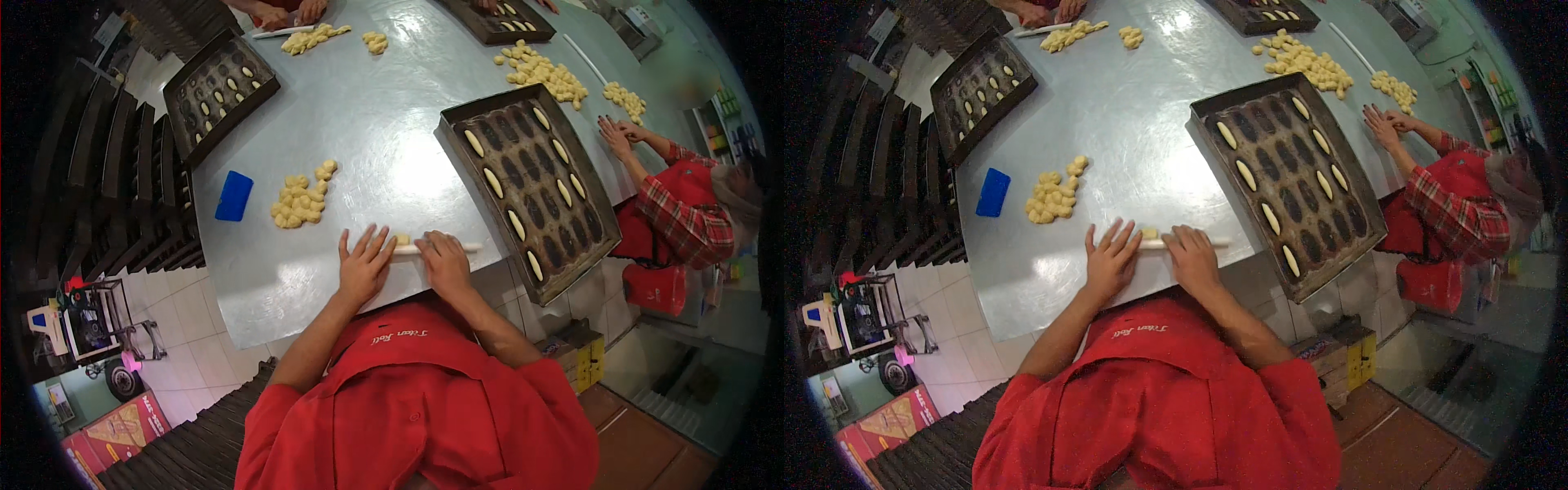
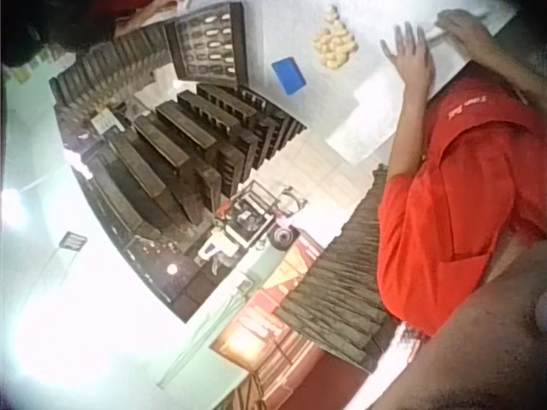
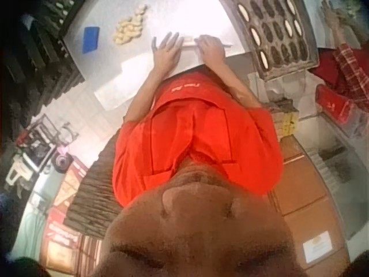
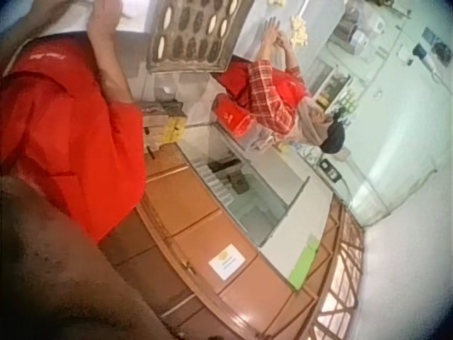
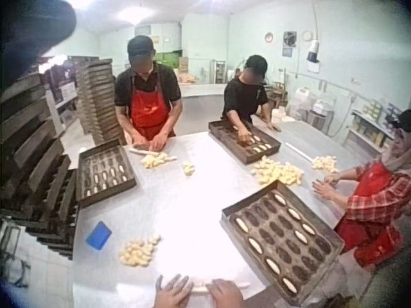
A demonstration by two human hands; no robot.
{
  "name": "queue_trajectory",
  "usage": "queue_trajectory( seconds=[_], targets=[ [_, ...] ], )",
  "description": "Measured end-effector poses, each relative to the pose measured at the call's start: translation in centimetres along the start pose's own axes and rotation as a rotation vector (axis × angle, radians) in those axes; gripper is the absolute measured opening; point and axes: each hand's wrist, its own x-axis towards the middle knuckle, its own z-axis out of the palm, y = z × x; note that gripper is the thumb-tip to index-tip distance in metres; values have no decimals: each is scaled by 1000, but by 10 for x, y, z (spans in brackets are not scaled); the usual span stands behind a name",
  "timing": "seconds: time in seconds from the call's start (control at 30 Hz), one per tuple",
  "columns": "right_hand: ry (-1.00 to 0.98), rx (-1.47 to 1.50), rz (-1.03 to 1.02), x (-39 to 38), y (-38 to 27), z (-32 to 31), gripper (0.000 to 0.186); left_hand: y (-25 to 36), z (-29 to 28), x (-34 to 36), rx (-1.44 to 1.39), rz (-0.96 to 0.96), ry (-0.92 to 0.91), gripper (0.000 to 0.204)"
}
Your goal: The recorder takes a baking tray from a rack, brings it to a table, and then rolls and shapes pieces of dough into oblong shapes, placing them onto the tray.
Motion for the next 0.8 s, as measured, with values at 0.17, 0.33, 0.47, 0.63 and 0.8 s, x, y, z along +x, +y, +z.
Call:
queue_trajectory(
  seconds=[0.17, 0.33, 0.47, 0.63, 0.8],
  targets=[
    [-124, -115, 70, 29, 4, -3, 55, -25, 17, 20, -56, -29, -159, 65],
    [-109, -317, 143, 106, 38, 4, 63, -52, 23, 94, 111, -76, -187, 69],
    [-156, -291, 180, 77, 22, -1, 60, -43, 29, 74, 106, -59, -134, 69],
    [-30, -175, 145, 3, -11, 5, 47, -5, 15, 0, 9, -82, -228, 76],
    [-112, 62, 296, 20, 9, -8, 36, 7, 2, 4, -110, -74, -154, 79]
  ],
)
